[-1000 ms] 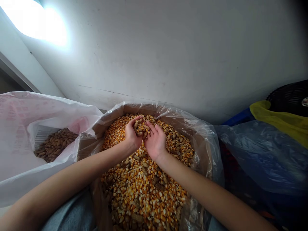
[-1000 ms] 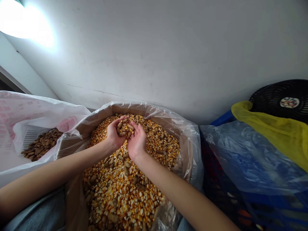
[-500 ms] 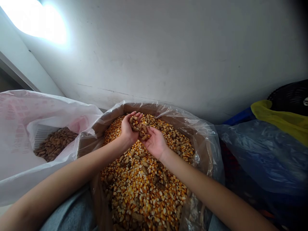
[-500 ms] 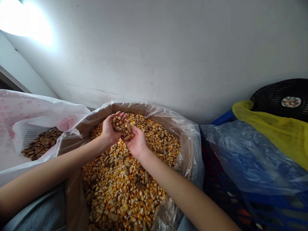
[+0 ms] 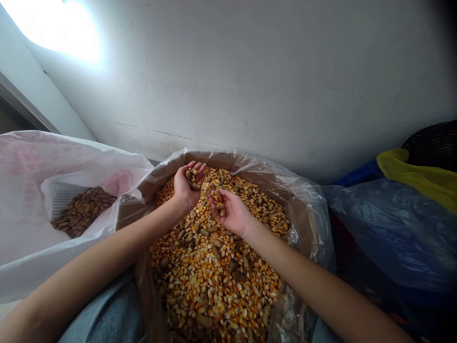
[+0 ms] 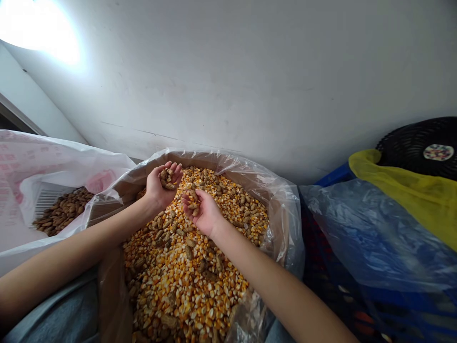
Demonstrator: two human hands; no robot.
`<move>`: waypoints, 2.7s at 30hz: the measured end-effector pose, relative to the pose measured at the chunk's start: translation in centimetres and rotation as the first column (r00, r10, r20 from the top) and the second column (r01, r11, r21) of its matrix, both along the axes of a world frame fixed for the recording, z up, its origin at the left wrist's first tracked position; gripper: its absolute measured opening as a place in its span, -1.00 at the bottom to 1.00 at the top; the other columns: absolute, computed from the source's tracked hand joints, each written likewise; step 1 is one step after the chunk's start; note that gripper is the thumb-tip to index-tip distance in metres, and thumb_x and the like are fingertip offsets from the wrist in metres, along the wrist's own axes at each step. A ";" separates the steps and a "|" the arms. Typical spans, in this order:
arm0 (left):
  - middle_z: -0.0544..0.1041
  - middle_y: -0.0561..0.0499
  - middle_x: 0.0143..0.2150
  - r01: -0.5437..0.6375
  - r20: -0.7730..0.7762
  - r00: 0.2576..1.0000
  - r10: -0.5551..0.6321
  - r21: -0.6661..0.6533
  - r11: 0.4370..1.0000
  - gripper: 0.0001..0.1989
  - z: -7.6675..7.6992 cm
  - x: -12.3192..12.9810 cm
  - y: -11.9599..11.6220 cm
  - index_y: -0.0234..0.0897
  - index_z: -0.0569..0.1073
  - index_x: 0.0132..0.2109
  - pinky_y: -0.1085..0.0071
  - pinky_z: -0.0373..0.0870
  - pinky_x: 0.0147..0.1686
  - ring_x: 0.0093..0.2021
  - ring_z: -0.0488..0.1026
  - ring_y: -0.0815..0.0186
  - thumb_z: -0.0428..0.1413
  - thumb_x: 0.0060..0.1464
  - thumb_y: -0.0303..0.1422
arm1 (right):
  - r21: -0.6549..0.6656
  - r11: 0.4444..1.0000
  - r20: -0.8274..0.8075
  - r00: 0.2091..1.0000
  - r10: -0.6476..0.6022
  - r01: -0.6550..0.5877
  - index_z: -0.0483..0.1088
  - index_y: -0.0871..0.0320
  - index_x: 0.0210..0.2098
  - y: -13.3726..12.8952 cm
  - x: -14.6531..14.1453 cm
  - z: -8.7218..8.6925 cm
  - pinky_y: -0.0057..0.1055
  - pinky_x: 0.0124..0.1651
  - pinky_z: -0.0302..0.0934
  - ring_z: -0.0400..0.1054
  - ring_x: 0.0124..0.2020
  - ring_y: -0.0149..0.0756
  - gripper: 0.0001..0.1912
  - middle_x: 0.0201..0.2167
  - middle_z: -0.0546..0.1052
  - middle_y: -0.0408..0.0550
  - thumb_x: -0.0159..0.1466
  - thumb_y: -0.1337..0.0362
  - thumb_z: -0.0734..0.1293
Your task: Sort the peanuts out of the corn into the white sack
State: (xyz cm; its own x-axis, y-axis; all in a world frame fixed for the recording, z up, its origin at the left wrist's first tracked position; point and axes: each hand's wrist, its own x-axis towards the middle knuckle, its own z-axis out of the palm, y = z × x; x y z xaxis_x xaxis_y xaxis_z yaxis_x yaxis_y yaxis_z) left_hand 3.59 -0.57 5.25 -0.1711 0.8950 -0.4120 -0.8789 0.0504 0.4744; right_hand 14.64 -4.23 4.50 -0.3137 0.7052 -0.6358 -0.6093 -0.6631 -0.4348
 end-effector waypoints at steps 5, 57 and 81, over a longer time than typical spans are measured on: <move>0.44 0.04 -0.51 0.031 0.006 1.000 -0.030 -0.015 0.999 -0.92 -0.3 0.1 -0.1 -0.33 0.31 -0.44 0.46 0.35 -0.32 -0.43 0.46 0.38 -0.06 -0.12 -0.51 | 0.053 0.998 -0.039 0.999 -0.031 0.033 0.38 0.27 -0.36 0.0 0.4 0.3 -0.68 -0.62 0.24 0.34 -0.58 -0.52 -0.78 -0.48 0.49 -0.03 0.16 0.32 0.14; 0.26 0.13 -0.65 0.272 0.056 0.960 -0.273 0.021 0.962 -0.87 -0.5 -0.3 -0.1 -0.33 0.31 -0.36 0.62 0.07 -0.77 -0.74 0.16 0.54 -0.12 -0.07 -0.48 | 0.089 0.995 0.096 0.995 0.032 -0.041 0.29 0.23 -0.43 0.5 1.6 0.6 -0.72 -0.79 -0.08 0.13 -0.73 -0.60 -0.86 -0.61 0.38 -0.15 0.13 0.36 0.12; 0.24 0.16 -0.60 0.337 -0.256 0.908 -0.331 -0.019 0.941 -0.88 -0.6 1.9 -1.5 -0.28 0.37 -0.34 0.57 0.15 -0.66 -0.66 0.19 0.53 -0.01 -0.08 -0.37 | 0.055 0.997 0.041 0.998 0.056 -0.058 0.35 0.28 -0.49 -0.6 -0.5 -1.1 -0.73 -0.68 0.10 0.17 -0.65 -0.63 -0.93 -0.59 0.37 -0.18 0.04 0.52 0.26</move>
State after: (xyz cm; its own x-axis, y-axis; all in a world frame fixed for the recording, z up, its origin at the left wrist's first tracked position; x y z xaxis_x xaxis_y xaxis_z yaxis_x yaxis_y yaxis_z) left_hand 5.45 -2.11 4.68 0.0448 0.9275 -0.3712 -0.6642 0.3052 0.6824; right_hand 14.18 -4.84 3.40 -0.3296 0.7219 -0.6085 -0.5529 -0.6700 -0.4954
